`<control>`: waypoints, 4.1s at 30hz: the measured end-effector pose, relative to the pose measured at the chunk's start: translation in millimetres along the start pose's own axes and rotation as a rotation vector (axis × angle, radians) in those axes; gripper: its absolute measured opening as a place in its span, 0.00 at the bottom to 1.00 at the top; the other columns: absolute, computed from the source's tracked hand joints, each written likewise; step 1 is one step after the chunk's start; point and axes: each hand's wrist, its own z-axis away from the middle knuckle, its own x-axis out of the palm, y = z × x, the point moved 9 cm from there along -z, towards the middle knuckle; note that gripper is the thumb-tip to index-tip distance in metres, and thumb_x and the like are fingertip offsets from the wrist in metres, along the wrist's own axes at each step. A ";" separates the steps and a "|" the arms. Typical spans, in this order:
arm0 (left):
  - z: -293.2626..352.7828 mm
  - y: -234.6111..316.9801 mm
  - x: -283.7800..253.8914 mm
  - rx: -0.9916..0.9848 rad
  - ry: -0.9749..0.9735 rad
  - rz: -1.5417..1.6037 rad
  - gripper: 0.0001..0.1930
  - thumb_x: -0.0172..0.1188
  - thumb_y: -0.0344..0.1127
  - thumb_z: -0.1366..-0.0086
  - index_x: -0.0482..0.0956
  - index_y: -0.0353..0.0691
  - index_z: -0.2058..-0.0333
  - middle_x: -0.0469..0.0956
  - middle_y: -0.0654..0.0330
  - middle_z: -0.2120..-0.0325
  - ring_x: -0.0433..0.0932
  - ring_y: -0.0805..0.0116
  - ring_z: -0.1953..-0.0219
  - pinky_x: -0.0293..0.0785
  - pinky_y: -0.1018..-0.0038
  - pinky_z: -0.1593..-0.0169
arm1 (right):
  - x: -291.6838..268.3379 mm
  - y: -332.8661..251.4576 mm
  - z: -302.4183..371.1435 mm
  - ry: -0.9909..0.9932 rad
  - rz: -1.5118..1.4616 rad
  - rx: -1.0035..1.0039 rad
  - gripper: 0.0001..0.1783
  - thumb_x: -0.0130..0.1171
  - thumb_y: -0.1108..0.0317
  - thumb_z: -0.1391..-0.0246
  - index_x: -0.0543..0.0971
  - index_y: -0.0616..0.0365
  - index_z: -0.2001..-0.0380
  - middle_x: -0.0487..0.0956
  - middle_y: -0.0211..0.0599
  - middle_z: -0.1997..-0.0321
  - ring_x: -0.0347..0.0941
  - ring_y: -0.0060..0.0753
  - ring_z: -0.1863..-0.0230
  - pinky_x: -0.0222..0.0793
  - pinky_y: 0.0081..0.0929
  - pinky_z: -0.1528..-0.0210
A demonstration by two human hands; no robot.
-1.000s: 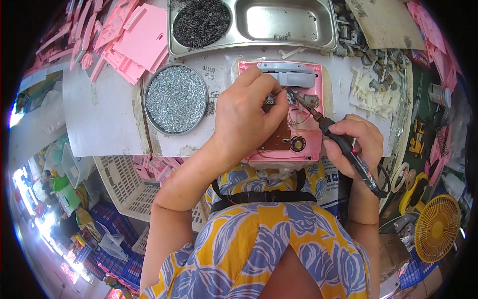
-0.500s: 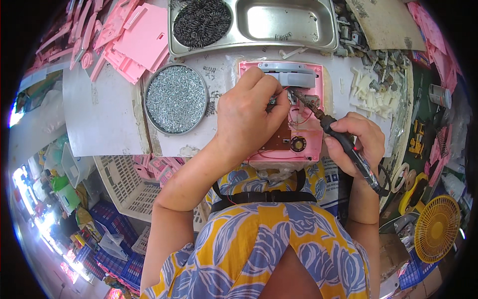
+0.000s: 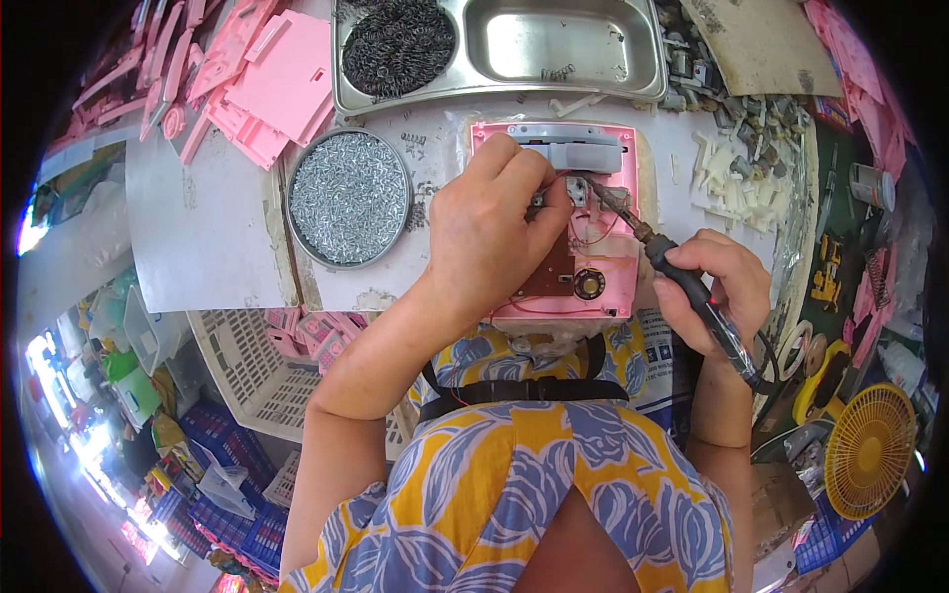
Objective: Assembling a pink toy device by soldering wires, placing internal components, and using an electric screwdriver to secure the casing.
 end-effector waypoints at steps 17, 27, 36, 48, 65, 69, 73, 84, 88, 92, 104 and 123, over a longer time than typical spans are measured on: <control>2.3 -0.6 -7.5 -0.059 -0.020 0.009 0.07 0.69 0.29 0.44 0.79 0.39 0.68 0.74 0.59 0.74 0.76 0.63 0.77 0.73 0.68 0.75 | -27.3 2.5 17.0 0.109 -0.059 0.095 0.16 0.71 0.74 0.54 0.78 0.65 0.61 0.78 0.40 0.77 0.70 0.30 0.80 0.63 0.24 0.76; 28.6 60.1 22.9 0.225 -0.429 -0.061 0.13 0.72 0.34 0.45 0.78 0.41 0.63 0.72 0.61 0.74 0.78 0.62 0.74 0.75 0.68 0.74 | -56.8 3.3 42.1 0.242 -0.099 0.168 0.17 0.69 0.77 0.52 0.77 0.67 0.58 0.76 0.39 0.72 0.69 0.26 0.76 0.61 0.21 0.73; 23.8 79.1 68.8 0.448 -0.605 -0.421 0.09 0.63 0.30 0.52 0.77 0.38 0.70 0.75 0.60 0.78 0.79 0.67 0.79 0.76 0.72 0.80 | -60.4 0.6 44.6 0.227 -0.083 0.163 0.18 0.70 0.77 0.53 0.77 0.67 0.58 0.77 0.40 0.71 0.69 0.26 0.76 0.62 0.21 0.73; 18.7 23.1 23.1 -0.100 -0.536 0.512 0.06 0.65 0.22 0.41 0.79 0.34 0.66 0.81 0.58 0.67 0.81 0.63 0.70 0.77 0.72 0.68 | -21.2 -2.7 29.8 0.202 -0.120 0.176 0.26 0.72 0.81 0.55 0.78 0.63 0.50 0.81 0.42 0.63 0.77 0.37 0.62 0.72 0.28 0.58; 31.5 24.4 33.4 -0.070 -0.549 0.366 0.04 0.61 0.22 0.35 0.78 0.34 0.62 0.79 0.57 0.68 0.81 0.67 0.67 0.76 0.72 0.65 | 6.4 1.2 30.5 0.276 -0.078 0.225 0.28 0.69 0.83 0.54 0.77 0.61 0.47 0.78 0.40 0.63 0.76 0.33 0.66 0.72 0.26 0.62; 30.4 35.0 31.6 0.056 -0.488 0.219 0.06 0.64 0.24 0.39 0.80 0.38 0.62 0.76 0.54 0.63 0.80 0.54 0.64 0.76 0.66 0.63 | -39.8 -2.8 55.6 0.299 -0.147 0.228 0.18 0.69 0.78 0.52 0.78 0.65 0.56 0.76 0.39 0.68 0.69 0.28 0.70 0.64 0.24 0.68; 31.4 39.0 36.6 0.092 -0.509 0.135 0.07 0.65 0.26 0.40 0.80 0.40 0.63 0.76 0.57 0.62 0.79 0.54 0.66 0.76 0.64 0.64 | -51.4 -4.3 66.3 0.240 -0.243 0.284 0.12 0.68 0.74 0.54 0.79 0.64 0.65 0.74 0.37 0.75 0.67 0.29 0.75 0.61 0.25 0.73; 34.0 40.9 43.0 0.132 -0.584 0.008 0.09 0.66 0.25 0.42 0.79 0.41 0.63 0.75 0.58 0.63 0.79 0.55 0.65 0.76 0.64 0.65 | -19.3 -7.3 48.3 -0.008 -0.220 0.280 0.10 0.67 0.75 0.59 0.79 0.60 0.70 0.72 0.31 0.84 0.68 0.32 0.81 0.62 0.27 0.76; 35.3 40.1 44.7 0.128 -0.596 -0.008 0.10 0.66 0.25 0.43 0.78 0.41 0.62 0.74 0.58 0.63 0.79 0.56 0.65 0.76 0.63 0.65 | -18.7 -8.7 46.2 -0.017 -0.210 0.288 0.10 0.67 0.76 0.59 0.79 0.60 0.70 0.74 0.33 0.82 0.69 0.33 0.80 0.63 0.28 0.76; 35.3 39.9 44.9 0.126 -0.603 -0.018 0.10 0.66 0.25 0.43 0.78 0.40 0.62 0.74 0.58 0.63 0.79 0.55 0.64 0.77 0.63 0.64 | -15.9 -7.8 44.9 -0.024 -0.210 0.285 0.09 0.67 0.76 0.58 0.79 0.60 0.70 0.75 0.33 0.81 0.70 0.32 0.80 0.63 0.28 0.76; 35.0 40.2 43.2 0.123 -0.593 0.006 0.10 0.66 0.25 0.42 0.79 0.40 0.62 0.75 0.57 0.62 0.79 0.54 0.64 0.77 0.62 0.64 | -25.8 -0.9 56.5 0.075 -0.290 0.437 0.08 0.67 0.75 0.54 0.80 0.64 0.69 0.77 0.34 0.77 0.67 0.19 0.81 0.58 0.19 0.78; 33.6 48.3 39.6 0.323 -0.684 0.064 0.15 0.66 0.24 0.50 0.81 0.42 0.62 0.77 0.61 0.61 0.80 0.59 0.63 0.79 0.66 0.62 | -37.4 -6.5 53.1 0.089 -0.256 0.315 0.09 0.68 0.74 0.58 0.80 0.63 0.71 0.76 0.34 0.79 0.67 0.24 0.81 0.58 0.21 0.78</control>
